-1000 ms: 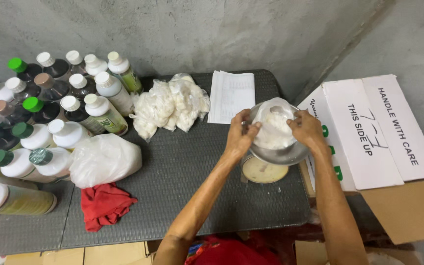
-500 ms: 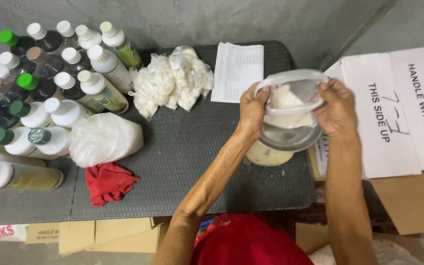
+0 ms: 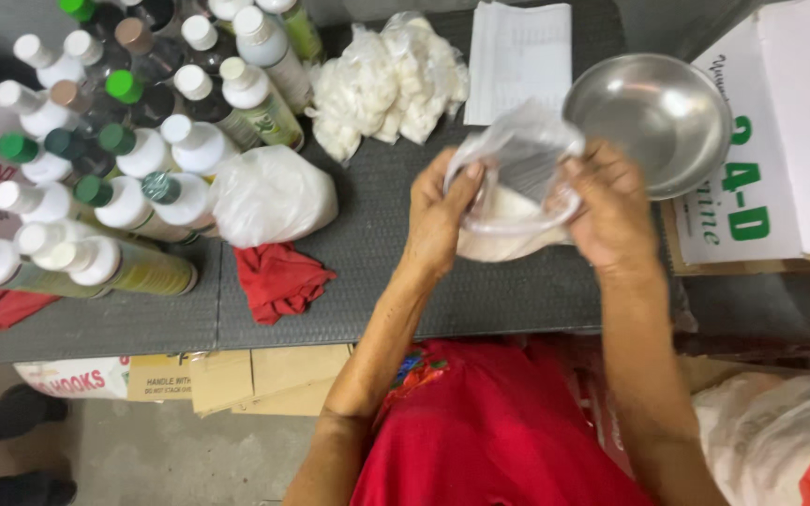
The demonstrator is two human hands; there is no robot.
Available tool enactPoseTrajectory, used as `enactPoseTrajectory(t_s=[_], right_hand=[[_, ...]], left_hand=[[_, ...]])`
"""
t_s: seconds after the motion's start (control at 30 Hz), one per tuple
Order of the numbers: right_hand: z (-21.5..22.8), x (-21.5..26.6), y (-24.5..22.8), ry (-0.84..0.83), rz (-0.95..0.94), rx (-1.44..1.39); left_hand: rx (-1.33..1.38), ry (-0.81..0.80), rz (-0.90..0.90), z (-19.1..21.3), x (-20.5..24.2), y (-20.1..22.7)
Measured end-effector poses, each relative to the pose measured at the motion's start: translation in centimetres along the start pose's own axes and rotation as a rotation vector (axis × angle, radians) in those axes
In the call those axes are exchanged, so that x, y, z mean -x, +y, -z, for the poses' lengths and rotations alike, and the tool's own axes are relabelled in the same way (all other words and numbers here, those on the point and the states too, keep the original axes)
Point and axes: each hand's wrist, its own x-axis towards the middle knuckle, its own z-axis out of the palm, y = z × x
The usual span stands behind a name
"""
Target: The person scoops a white granular substance from a large sack into a metal bowl on a scale using a red scoop. They then transfer the substance into small plastic bags, tie them shut, and place them on the table. The process is repeated multiple times.
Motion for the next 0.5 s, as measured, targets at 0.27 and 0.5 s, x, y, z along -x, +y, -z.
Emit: enactPoseTrajectory(t_s=[0.27, 0.5], right_hand=[[6.8, 2.5, 18.9, 0.286, -0.166, 0.092], [8.4, 3.6, 20.4, 0.434, -0.193, 0.177]], left_hand=[[-0.086, 0.26, 0.284, 9.5, 6.5, -11.8], [-0.263, 0.214, 0.386, 9.4, 8.2, -12.6]])
